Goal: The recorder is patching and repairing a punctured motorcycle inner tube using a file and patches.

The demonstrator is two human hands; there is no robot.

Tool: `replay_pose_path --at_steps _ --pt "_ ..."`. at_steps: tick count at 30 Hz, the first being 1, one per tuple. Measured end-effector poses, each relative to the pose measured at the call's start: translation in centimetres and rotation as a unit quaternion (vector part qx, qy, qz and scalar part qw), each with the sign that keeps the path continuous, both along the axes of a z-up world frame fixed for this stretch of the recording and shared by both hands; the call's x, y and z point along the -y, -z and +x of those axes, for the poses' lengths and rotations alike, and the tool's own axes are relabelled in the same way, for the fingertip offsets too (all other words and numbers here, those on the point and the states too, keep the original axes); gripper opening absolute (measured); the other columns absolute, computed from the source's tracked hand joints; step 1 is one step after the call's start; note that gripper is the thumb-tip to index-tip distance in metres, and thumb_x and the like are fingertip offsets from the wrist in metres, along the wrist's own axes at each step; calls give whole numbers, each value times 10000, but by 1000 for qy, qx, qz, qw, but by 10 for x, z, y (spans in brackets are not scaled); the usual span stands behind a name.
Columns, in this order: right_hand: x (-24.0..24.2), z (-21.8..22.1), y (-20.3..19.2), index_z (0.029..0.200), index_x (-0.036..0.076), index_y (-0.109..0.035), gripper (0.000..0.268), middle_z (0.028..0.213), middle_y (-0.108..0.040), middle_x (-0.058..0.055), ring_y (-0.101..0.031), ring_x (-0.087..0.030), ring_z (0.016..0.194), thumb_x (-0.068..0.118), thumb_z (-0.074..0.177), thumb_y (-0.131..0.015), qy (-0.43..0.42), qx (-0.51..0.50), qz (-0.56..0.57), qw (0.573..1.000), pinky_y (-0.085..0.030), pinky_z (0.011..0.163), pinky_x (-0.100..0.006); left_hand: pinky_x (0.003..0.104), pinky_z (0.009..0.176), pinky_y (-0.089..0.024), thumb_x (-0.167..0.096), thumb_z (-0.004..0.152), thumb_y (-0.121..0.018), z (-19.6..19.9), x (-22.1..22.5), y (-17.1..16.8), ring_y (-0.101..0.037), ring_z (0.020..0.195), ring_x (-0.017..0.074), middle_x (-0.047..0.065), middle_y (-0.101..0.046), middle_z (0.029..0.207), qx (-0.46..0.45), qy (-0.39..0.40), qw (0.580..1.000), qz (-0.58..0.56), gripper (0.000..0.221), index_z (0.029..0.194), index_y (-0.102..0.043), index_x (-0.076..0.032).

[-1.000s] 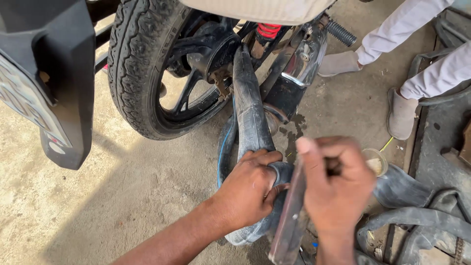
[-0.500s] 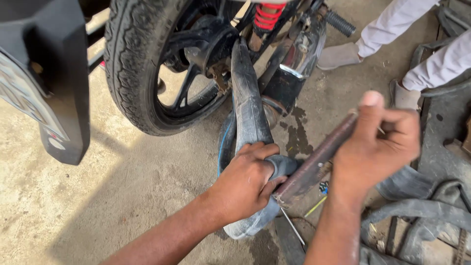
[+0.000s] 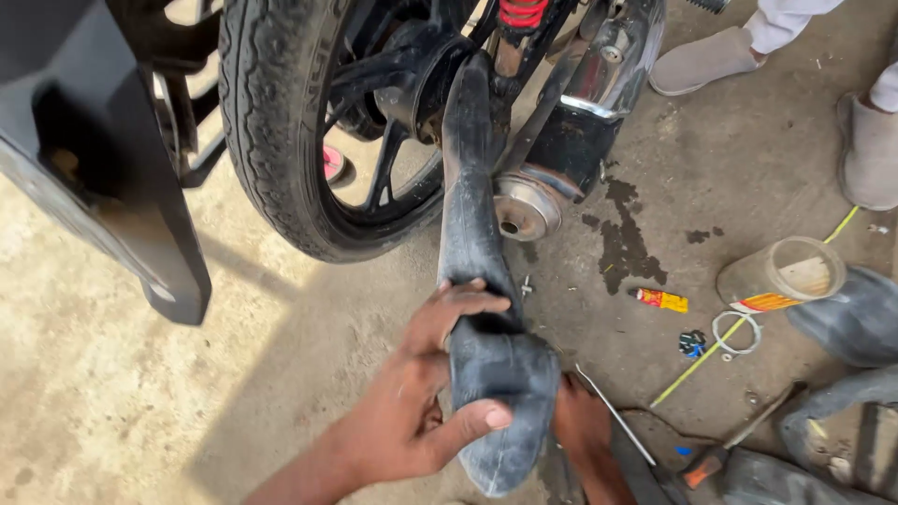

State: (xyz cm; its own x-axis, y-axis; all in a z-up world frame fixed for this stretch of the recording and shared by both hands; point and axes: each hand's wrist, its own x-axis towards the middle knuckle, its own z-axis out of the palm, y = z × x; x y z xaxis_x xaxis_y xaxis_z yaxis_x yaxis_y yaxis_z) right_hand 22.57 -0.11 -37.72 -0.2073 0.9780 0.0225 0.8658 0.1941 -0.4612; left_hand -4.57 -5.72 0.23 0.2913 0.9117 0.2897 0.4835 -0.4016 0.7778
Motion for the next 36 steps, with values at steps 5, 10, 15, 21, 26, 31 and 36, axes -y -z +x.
replay_pose_path --at_steps 5,10,15,21,26,31,36 --pt "-25 -23 -112 903 40 -702 337 957 -707 -108 -668 -308 924 365 978 -655 -30 -116 72 990 -507 859 -387 537 1291 -98 -523 1107 -285 -3 37 41 -150 1623 460 259 -325 1661 160 -159 971 -76 650 832 -523 15" --pt "10 -68 -233 1165 -33 -695 461 1055 -753 -153 -648 -194 961 372 1077 -493 -53 -475 -377 794 -490 891 -358 497 1246 -188 -468 1097 -298 0 53 82 -248 1561 405 257 -258 1664 276 -239 922 -130 680 1469 -403 91" --pt "51 -98 -270 1431 -115 -478 584 1354 -648 -236 -602 -281 1288 223 960 -554 7 -592 -518 617 -423 1090 -464 399 1100 -432 -434 1129 -334 -8 72 100 -596 1243 308 226 -606 1315 328 -250 894 -176 604 1220 -657 68" --pt "63 -90 -247 1494 -124 -418 663 1450 -556 -279 -505 -371 1383 111 903 -602 19 -592 -504 628 -345 1157 -569 343 774 -519 -370 1117 -397 -13 76 105 -642 877 221 108 -655 955 406 -245 862 -180 472 1199 -618 39" --pt "54 -78 -251 1494 -183 -393 620 1509 -508 -338 -470 -412 1431 43 953 -592 -29 -576 -547 607 -327 1168 -592 343 716 -477 -331 1203 -401 -10 70 112 -592 765 232 123 -558 858 354 -241 898 -103 415 1048 -588 6" --pt "54 -58 -226 1539 -110 -383 617 1542 -468 -309 -450 -399 1443 35 974 -583 0 -592 -599 540 -318 1176 -610 352 693 -478 -303 1186 -409 -6 66 114 -607 736 224 107 -569 853 348 -229 902 -113 409 1006 -612 3" --pt "55 -59 -213 1529 -51 -389 638 1543 -467 -268 -445 -380 1431 47 929 -583 32 -599 -630 494 -313 1175 -604 357 649 -468 -285 1154 -446 -3 69 115 -600 688 203 99 -556 779 362 -253 888 -127 399 929 -598 8"
